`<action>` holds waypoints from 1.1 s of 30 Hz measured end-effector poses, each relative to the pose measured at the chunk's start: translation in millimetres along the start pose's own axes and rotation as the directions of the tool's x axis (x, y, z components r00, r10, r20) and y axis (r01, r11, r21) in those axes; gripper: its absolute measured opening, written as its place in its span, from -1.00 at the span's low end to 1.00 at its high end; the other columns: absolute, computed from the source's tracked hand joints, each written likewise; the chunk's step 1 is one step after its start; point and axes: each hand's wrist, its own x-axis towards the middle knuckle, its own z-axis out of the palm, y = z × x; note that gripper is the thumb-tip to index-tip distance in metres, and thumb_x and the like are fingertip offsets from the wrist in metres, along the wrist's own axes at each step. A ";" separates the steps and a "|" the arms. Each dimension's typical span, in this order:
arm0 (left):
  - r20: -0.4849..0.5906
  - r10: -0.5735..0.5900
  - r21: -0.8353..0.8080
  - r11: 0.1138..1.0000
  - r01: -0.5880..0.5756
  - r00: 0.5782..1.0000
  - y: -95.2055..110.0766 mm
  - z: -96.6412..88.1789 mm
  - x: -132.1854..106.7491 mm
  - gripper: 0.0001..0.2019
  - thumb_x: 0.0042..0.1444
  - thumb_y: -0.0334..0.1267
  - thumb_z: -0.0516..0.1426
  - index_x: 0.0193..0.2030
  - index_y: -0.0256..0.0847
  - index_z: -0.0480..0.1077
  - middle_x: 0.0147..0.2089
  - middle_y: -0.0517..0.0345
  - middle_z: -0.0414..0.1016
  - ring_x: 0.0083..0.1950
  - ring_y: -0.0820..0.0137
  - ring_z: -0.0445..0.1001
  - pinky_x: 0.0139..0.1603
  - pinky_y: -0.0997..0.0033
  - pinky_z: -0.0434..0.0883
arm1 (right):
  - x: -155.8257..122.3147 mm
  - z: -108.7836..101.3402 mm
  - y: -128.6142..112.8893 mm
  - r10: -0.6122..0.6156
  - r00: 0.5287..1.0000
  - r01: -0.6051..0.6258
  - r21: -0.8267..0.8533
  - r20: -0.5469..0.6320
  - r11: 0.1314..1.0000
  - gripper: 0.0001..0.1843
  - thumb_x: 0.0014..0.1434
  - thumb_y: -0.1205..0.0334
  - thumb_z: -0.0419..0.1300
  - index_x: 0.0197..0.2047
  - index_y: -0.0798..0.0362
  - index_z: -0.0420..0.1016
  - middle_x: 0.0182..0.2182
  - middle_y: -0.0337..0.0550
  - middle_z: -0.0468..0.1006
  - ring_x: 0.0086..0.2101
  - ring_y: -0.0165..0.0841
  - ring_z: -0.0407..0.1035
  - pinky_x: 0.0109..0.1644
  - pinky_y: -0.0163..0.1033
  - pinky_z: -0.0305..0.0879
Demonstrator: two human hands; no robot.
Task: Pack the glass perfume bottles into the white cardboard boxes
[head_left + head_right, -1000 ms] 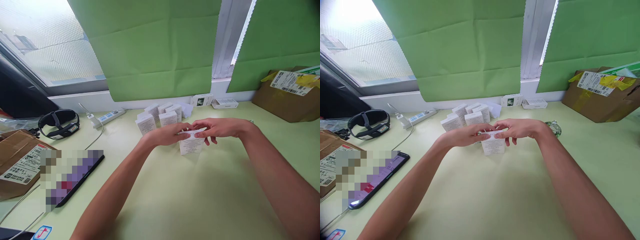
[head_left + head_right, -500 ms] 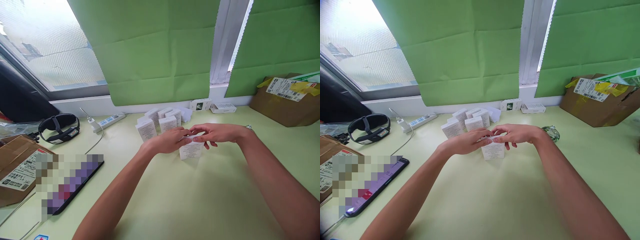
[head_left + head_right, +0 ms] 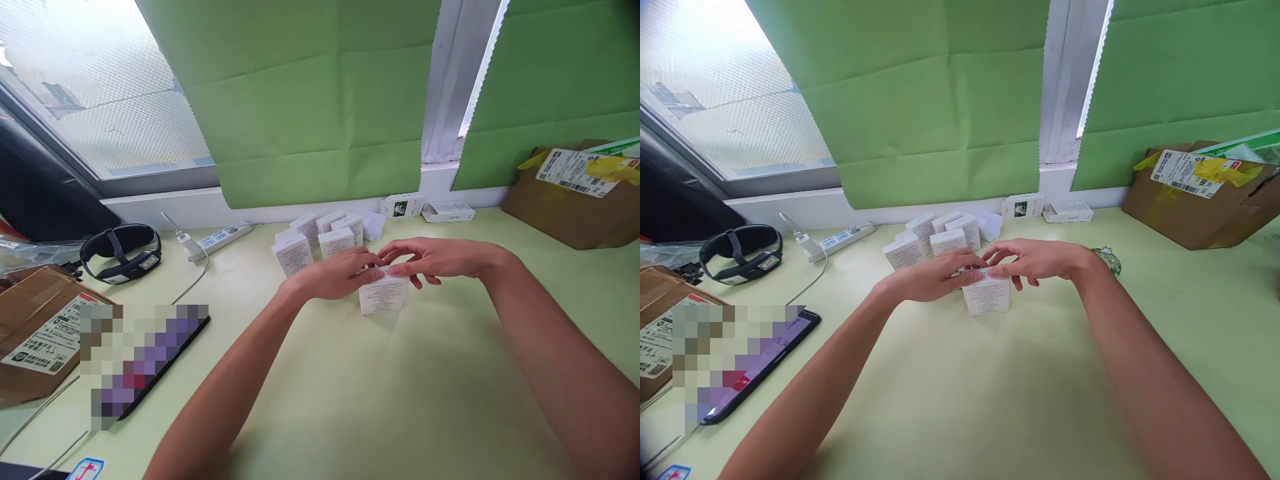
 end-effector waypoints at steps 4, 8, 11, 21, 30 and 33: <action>0.014 -0.012 -0.017 1.000 0.012 1.000 1.2 1.5 1.3 -0.52 0.39 0.05 -0.16 0.23 -0.17 0.29 0.16 -0.03 0.36 0.09 0.27 0.39 0.05 0.32 0.30 | -0.3 -0.1 1.2 0.030 0.999 -0.030 -0.004 0.026 1.000 -0.32 0.10 -0.28 0.20 0.24 -0.23 0.34 0.16 -0.10 0.45 -0.26 -0.26 0.47 -0.37 -0.22 0.37; 0.022 -0.057 -0.075 0.996 0.058 0.998 0.5 4.0 4.3 -0.54 0.37 0.04 -0.11 0.21 -0.16 0.30 0.15 0.00 0.40 0.08 0.28 0.40 0.03 0.35 0.33 | 3.4 1.2 3.4 0.077 0.997 -0.076 -0.024 0.030 0.997 -0.33 0.09 -0.30 0.20 0.22 -0.25 0.34 0.14 -0.12 0.47 -0.26 -0.26 0.45 -0.37 -0.21 0.36; 0.034 -0.052 -0.101 0.993 0.055 0.998 -0.8 3.8 5.7 -0.55 0.35 0.05 -0.09 0.18 -0.15 0.34 0.13 0.02 0.41 0.06 0.28 0.41 -0.01 0.35 0.34 | 3.5 2.1 2.3 0.069 0.997 -0.068 -0.038 0.021 0.997 -0.33 0.10 -0.32 0.18 0.22 -0.27 0.34 0.18 -0.13 0.43 -0.28 -0.25 0.46 -0.37 -0.19 0.36; 0.017 -0.018 -0.022 1.000 0.019 1.000 0.1 1.4 3.3 -0.51 0.38 0.07 -0.17 0.18 -0.14 0.35 0.10 0.00 0.38 0.05 0.29 0.38 -0.02 0.34 0.32 | -0.7 3.4 -1.7 0.083 0.996 -0.087 -0.099 -0.037 0.991 -0.36 0.13 -0.30 0.15 0.25 -0.33 0.33 0.05 -0.15 0.55 -0.23 -0.18 0.50 -0.31 -0.15 0.40; -0.012 -0.057 -0.005 0.998 0.057 0.998 -1.5 4.5 5.7 -0.56 0.37 0.04 -0.11 0.11 -0.18 0.38 0.08 0.01 0.42 0.02 0.27 0.40 -0.03 0.31 0.32 | 5.9 6.1 -0.6 0.111 0.994 -0.112 -0.056 -0.020 0.992 -0.30 0.06 -0.36 0.19 0.22 -0.28 0.36 0.07 -0.11 0.53 -0.25 -0.19 0.48 -0.38 -0.18 0.37; -0.063 -0.029 0.055 0.998 0.033 0.998 5.7 4.8 2.7 -0.57 0.38 0.02 -0.10 0.18 -0.16 0.33 0.12 0.01 0.41 0.12 0.23 0.36 0.09 0.26 0.26 | 0.1 4.3 -5.6 0.101 0.993 -0.104 -0.066 -0.056 0.992 -0.26 0.04 -0.35 0.21 0.24 -0.28 0.33 0.11 -0.10 0.49 -0.27 -0.21 0.47 -0.39 -0.18 0.35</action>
